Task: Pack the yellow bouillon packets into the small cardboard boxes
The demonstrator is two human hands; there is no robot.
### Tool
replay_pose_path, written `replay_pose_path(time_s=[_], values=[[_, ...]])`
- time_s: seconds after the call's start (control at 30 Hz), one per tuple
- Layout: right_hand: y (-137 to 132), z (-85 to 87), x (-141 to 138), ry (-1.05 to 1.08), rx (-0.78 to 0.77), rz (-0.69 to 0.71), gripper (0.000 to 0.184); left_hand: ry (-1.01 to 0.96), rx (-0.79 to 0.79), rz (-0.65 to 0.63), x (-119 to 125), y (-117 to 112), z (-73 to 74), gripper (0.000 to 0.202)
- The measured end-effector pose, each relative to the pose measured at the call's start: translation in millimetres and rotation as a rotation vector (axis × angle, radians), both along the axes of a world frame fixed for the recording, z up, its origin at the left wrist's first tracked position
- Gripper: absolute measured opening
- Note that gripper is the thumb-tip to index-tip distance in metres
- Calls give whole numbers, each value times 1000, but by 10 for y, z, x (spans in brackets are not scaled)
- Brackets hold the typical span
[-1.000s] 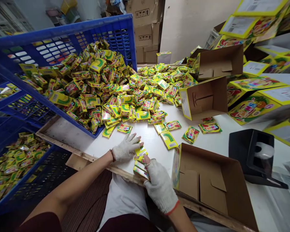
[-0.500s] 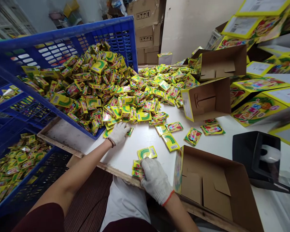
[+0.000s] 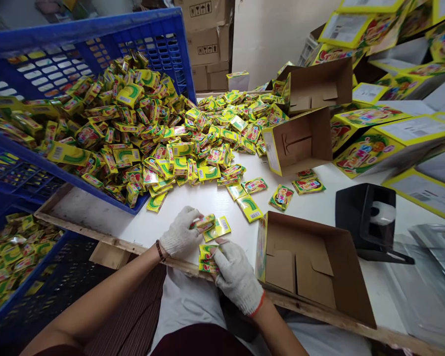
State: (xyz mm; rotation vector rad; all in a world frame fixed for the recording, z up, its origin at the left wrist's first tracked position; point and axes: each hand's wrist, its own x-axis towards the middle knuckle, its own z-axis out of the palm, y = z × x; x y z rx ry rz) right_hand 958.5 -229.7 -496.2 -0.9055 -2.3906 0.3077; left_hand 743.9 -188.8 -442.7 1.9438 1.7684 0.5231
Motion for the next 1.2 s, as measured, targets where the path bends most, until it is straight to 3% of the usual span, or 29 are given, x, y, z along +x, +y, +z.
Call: replay_pose_path(time_s=[0.07,0.17,0.23,0.33,0.43,0.53,0.63,0.7,0.77,0.87,0.93,1.0,1.2], values=[[-5,12,-3,10,56,-47,46,-87,-70,-150,5,-89,-14,14],[6,60,-13,28,12,41,53,-236,-190,-310,9,-67,-13,24],[12,112,-18,17,-52,93,47,-220,-172,-283,41,45,-28,32],[14,233,-34,-81,-113,61,35,9,-34,-335,122,295,-112,20],[34,374,-87,-192,-158,23,30,134,-30,-378,158,564,-213,50],[67,412,-152,-233,-181,11,27,42,-134,-381,91,774,-256,27],[55,256,-158,-93,-93,-10,51,-141,-203,-395,-27,820,-271,28],[12,80,-125,64,-60,-86,81,-303,-224,-357,-75,719,-305,37],[-31,-88,-93,182,-139,-173,105,-455,-213,-255,-59,530,-367,45],[-37,-231,-93,236,-305,-218,128,-656,-171,-46,86,205,-471,60],[-1,-248,-114,217,-306,-193,136,-787,-156,73,221,44,-519,62],[40,-227,-127,172,-276,-153,132,-884,-157,154,338,-45,-546,61],[89,0,-206,-79,-373,-149,92,-1180,-186,314,411,-27,-611,67]])
